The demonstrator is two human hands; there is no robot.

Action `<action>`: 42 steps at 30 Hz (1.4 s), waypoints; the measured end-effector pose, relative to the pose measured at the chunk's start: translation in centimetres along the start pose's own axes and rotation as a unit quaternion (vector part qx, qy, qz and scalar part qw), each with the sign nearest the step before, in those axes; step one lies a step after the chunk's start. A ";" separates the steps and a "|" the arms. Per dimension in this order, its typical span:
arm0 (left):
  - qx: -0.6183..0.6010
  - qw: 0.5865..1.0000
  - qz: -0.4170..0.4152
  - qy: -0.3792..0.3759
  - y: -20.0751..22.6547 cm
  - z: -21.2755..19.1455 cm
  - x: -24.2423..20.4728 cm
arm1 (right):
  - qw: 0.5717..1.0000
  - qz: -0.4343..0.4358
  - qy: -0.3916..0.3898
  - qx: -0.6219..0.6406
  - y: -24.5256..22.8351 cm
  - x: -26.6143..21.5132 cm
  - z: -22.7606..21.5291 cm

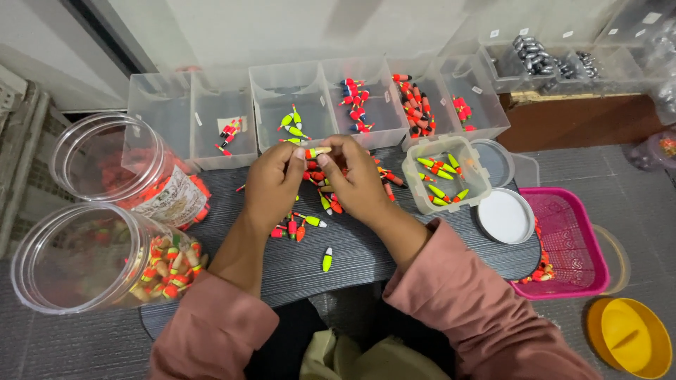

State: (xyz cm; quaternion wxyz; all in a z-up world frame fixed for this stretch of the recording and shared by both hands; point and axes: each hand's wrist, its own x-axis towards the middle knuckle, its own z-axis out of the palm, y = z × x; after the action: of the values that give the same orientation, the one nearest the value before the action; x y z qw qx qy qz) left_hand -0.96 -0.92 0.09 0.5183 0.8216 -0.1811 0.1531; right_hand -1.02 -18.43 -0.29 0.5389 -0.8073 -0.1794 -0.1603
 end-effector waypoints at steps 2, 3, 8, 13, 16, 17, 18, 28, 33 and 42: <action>-0.008 1.000 -0.006 0.002 -0.2 0.1 0.0 | 1.000 0.000 -0.008 -0.009 0.5 0.1 -0.1; -0.011 1.000 -0.003 0.000 -0.4 0.2 0.0 | 1.000 -0.004 -0.010 -0.012 0.9 0.0 -0.1; 0.005 1.000 0.005 -0.007 -0.2 0.3 -0.1 | 1.000 0.003 -0.022 -0.015 0.5 -0.2 -0.1; 0.000 1.000 0.011 0.008 -0.5 0.4 0.0 | 1.000 -0.020 -0.015 -0.019 -0.1 0.2 -0.2; 0.023 0.999 0.028 0.009 -0.4 0.5 0.1 | 0.999 -0.009 -0.037 -0.031 1.3 -0.1 -0.1; 0.029 0.999 0.026 0.016 -0.9 1.0 0.1 | 0.999 -0.014 -0.042 -0.026 2.5 -0.3 -0.2; 0.016 0.999 0.045 0.013 -1.5 1.4 0.1 | 0.998 -0.005 -0.043 -0.044 3.8 -0.5 -0.1; -0.058 0.997 -0.011 0.049 0.7 -0.6 0.1 | 0.998 -0.038 0.029 0.032 -6.2 -0.5 -0.6; -0.163 0.984 -0.058 0.038 1.1 -1.3 -0.2 | 0.984 -0.159 -0.080 0.027 -16.9 -0.6 3.0; -0.051 0.997 -0.033 0.040 0.5 -1.8 0.1 | 0.975 -0.173 -0.116 -0.080 -19.8 0.9 1.5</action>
State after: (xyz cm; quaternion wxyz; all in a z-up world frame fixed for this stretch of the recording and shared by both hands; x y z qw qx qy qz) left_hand -1.18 0.50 1.31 0.5713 0.7927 -0.1410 0.1594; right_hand -9.32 -9.91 15.63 0.4122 -0.8177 -0.3641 -0.1701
